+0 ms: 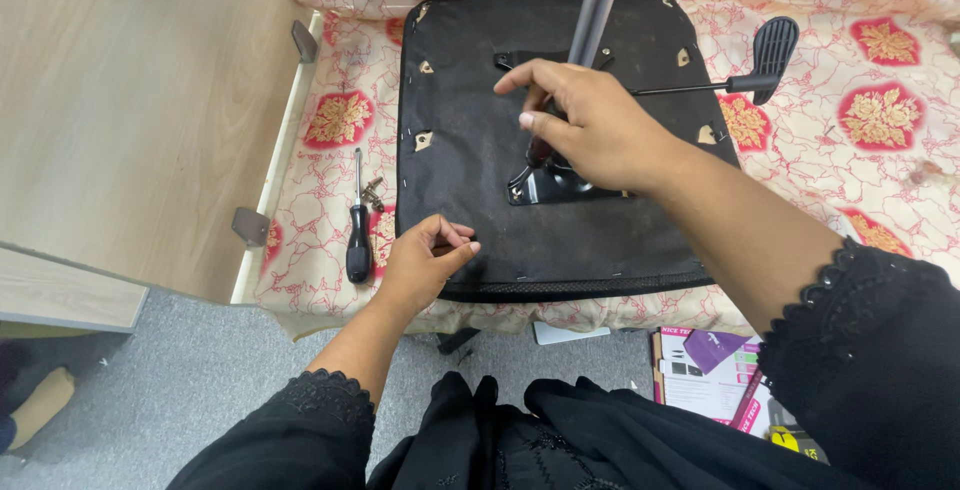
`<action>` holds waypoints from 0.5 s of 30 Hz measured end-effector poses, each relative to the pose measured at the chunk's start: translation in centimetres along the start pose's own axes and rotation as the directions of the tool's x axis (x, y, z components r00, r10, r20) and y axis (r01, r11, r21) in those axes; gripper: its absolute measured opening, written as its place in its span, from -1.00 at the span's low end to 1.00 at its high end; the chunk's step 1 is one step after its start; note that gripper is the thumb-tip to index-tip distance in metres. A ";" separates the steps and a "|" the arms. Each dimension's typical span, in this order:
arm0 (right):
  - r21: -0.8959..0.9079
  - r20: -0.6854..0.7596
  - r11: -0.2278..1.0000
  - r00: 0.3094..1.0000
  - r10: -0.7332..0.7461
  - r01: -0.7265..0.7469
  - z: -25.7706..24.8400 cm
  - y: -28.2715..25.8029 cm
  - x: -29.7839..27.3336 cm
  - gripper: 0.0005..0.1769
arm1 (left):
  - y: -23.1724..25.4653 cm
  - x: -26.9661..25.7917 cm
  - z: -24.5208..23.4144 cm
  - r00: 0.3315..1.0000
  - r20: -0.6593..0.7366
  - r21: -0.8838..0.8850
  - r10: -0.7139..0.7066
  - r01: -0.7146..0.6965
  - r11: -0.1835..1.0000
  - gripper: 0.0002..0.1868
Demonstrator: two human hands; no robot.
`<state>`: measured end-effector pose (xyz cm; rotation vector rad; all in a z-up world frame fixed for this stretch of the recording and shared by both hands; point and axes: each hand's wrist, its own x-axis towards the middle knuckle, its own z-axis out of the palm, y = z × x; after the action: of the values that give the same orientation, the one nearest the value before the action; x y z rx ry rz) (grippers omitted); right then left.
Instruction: The person uses a screwdriver to loosen and remove screws from the underside of an office chair seat. They then use a metal rod to pry and detach a metal bracket from the chair base.
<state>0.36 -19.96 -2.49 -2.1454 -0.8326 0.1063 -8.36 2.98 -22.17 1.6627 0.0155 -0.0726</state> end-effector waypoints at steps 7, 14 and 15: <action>0.122 -0.124 0.987 0.988 -0.089 0.104 3.0 0.3 0.1 -0.81 | -0.1 0.0 0.1 1.000 -0.015 0.043 0.006 -0.006 0.999 -0.78; -0.085 -0.304 0.996 0.951 -0.061 0.037 3.7 -1.2 0.5 -0.72 | 0.1 0.0 0.3 1.000 -0.015 0.012 0.004 -0.004 1.000 -0.77; -0.154 -0.316 0.986 0.942 -0.112 0.065 3.7 -1.5 0.7 -0.72 | 0.2 0.0 0.4 1.000 -0.013 0.001 0.010 -0.010 1.000 -0.78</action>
<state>-1.17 -16.45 -3.69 -2.1720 -0.7579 -0.3545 -8.40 2.61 -22.02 1.6643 0.0173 -0.0542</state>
